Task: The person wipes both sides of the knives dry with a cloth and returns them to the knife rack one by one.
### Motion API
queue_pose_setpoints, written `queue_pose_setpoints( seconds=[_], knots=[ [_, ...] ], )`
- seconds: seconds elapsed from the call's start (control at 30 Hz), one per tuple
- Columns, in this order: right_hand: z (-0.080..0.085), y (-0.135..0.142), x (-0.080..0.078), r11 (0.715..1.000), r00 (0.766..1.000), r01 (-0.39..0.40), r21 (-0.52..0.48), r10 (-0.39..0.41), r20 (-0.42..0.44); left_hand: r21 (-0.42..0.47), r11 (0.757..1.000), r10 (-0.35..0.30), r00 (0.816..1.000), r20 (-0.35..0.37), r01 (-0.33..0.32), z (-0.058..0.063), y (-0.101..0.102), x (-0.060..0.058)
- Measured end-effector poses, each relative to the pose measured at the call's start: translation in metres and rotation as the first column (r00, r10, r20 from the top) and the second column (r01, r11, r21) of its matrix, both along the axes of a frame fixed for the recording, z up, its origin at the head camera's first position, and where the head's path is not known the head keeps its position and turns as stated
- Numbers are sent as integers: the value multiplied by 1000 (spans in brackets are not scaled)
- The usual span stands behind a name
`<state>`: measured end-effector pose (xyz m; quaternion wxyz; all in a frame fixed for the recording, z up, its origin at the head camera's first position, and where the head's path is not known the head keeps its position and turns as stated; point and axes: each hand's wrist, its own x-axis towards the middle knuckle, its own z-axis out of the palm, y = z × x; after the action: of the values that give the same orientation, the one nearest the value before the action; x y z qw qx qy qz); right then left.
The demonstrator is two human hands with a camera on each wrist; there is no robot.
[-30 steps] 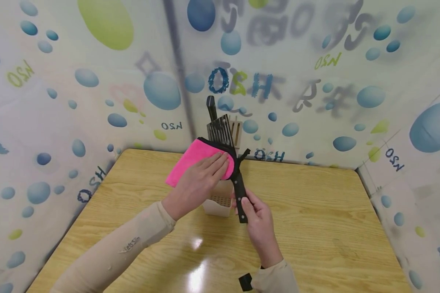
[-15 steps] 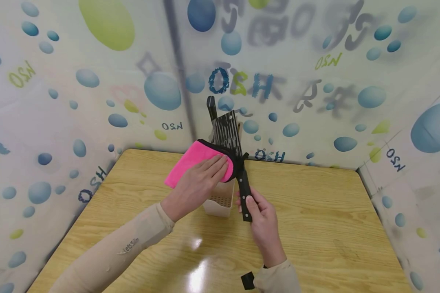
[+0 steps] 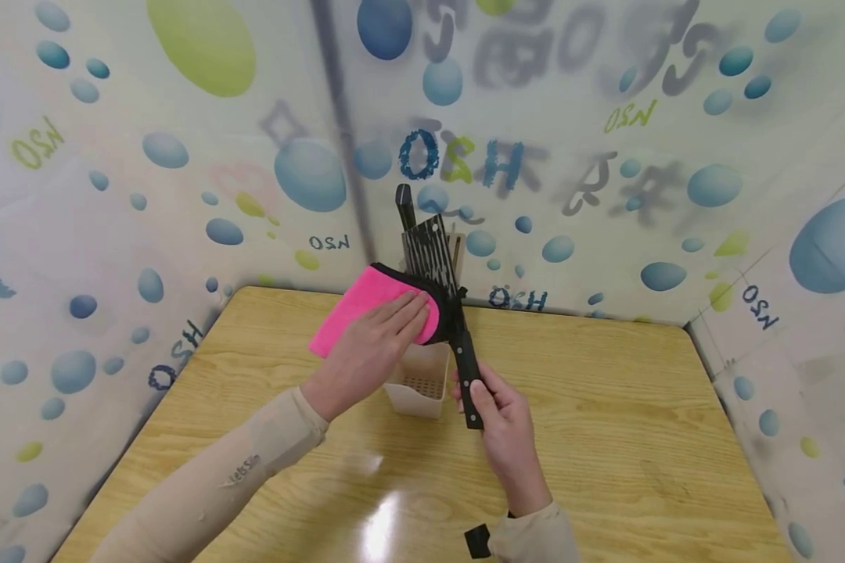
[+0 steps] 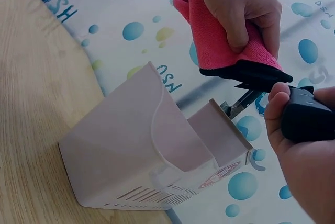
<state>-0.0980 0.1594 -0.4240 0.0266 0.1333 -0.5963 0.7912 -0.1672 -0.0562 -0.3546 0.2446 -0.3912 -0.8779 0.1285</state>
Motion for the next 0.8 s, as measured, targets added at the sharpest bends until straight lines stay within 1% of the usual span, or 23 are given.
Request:
queue_pose_setpoints(
  seconds=[0.1, 0.3, 0.57, 0.8],
  knots=[
    [-1, 1, 1, 1000, 1000, -7, 12, 7, 1, 5, 1000, 3, 1000, 8, -3, 2, -2, -2],
    [-4, 1, 1, 999, 1000, -27, 23, 27, -2, 45, 999, 18, 998, 62, -21, 3, -5, -4],
    [-5, 1, 1, 999, 999, -33, 13, 34, -11, 109, 994, 12, 999, 34, -15, 8, -8, -11],
    [-5, 1, 0, 999, 999, -48, 22, 48, -10, 186, 982, 18, 1000, 9, -19, 9, -12, -20]
  ],
)
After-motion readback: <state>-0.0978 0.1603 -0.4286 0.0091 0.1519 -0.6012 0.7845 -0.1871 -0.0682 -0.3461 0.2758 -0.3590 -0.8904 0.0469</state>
